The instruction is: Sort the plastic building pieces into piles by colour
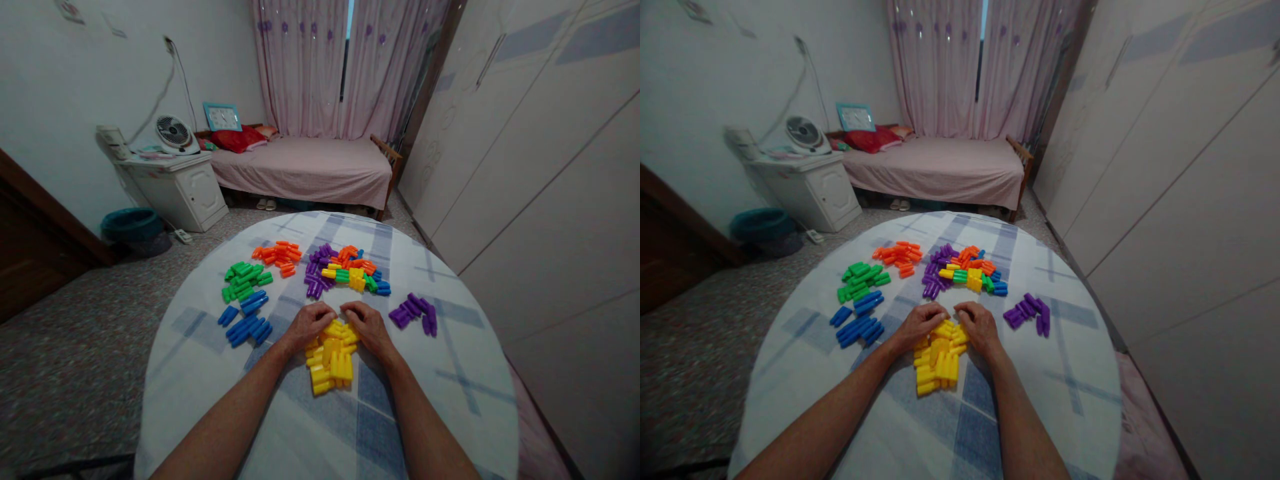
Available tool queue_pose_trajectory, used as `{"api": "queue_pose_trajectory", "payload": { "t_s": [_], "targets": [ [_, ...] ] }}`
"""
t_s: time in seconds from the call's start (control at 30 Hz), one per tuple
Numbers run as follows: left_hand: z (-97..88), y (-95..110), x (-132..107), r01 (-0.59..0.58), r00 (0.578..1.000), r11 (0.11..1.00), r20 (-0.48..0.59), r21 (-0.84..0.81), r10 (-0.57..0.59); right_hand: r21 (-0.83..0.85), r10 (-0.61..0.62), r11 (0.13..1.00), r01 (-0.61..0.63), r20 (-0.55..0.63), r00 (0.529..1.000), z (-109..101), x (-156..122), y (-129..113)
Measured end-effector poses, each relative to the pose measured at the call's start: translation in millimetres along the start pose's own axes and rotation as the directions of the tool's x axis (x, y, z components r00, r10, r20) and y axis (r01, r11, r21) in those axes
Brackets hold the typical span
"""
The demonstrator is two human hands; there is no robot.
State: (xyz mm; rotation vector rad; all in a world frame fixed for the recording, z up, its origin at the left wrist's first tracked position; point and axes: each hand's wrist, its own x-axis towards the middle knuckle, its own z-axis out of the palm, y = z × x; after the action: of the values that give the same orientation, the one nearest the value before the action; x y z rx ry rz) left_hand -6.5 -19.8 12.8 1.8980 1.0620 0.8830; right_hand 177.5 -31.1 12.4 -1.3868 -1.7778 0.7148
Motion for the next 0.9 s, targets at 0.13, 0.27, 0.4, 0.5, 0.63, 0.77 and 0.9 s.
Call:
{"api": "queue_pose_trajectory", "payload": {
  "t_s": [0.13, 0.27, 0.4, 0.5, 0.63, 0.77, 0.9],
  "targets": [
    [0.5, -0.9, -0.1, -0.009, 1.000, 1.000, -0.004, 0.004, 0.009, -0.010, -0.007, 1.000, 0.007, 0.002, 1.000, -0.1, 0.2, 0.3],
    [0.4, -1.3, 0.3, -0.010, 1.000, 1.000, 0.002, 0.021, 0.010, -0.015, -0.001, 1.000, 0.001, 0.001, 1.000, 0.0, 0.2, 0.2],
    [0.2, -1.5, 0.2, -0.016, 1.000, 0.999, -0.002, 0.036, 0.016, -0.016, -0.004, 1.000, 0.004, 0.008, 1.000, 0.3, 0.0, 0.6],
    [0.4, -2.0, -0.1, -0.026, 1.000, 0.999, -0.003, 0.040, 0.026, -0.016, -0.005, 1.000, 0.005, 0.006, 1.000, 0.6, -0.1, 1.0],
    [0.7, -2.8, 0.0, -0.030, 1.000, 0.998, -0.005, 0.048, 0.031, -0.012, -0.007, 1.000, 0.007, 0.002, 1.000, 0.4, -0.2, 0.4],
    [1.0, -4.1, 0.3, -0.029, 1.000, 0.998, -0.007, 0.046, 0.030, -0.022, -0.009, 1.000, 0.010, 0.009, 1.000, 0.1, -0.4, 0.0],
    [1.3, -5.1, 0.2, -0.027, 1.000, 0.999, -0.006, 0.043, 0.027, -0.023, -0.010, 1.000, 0.010, 0.005, 1.000, 0.3, -0.2, 1.0]
  ]
}}
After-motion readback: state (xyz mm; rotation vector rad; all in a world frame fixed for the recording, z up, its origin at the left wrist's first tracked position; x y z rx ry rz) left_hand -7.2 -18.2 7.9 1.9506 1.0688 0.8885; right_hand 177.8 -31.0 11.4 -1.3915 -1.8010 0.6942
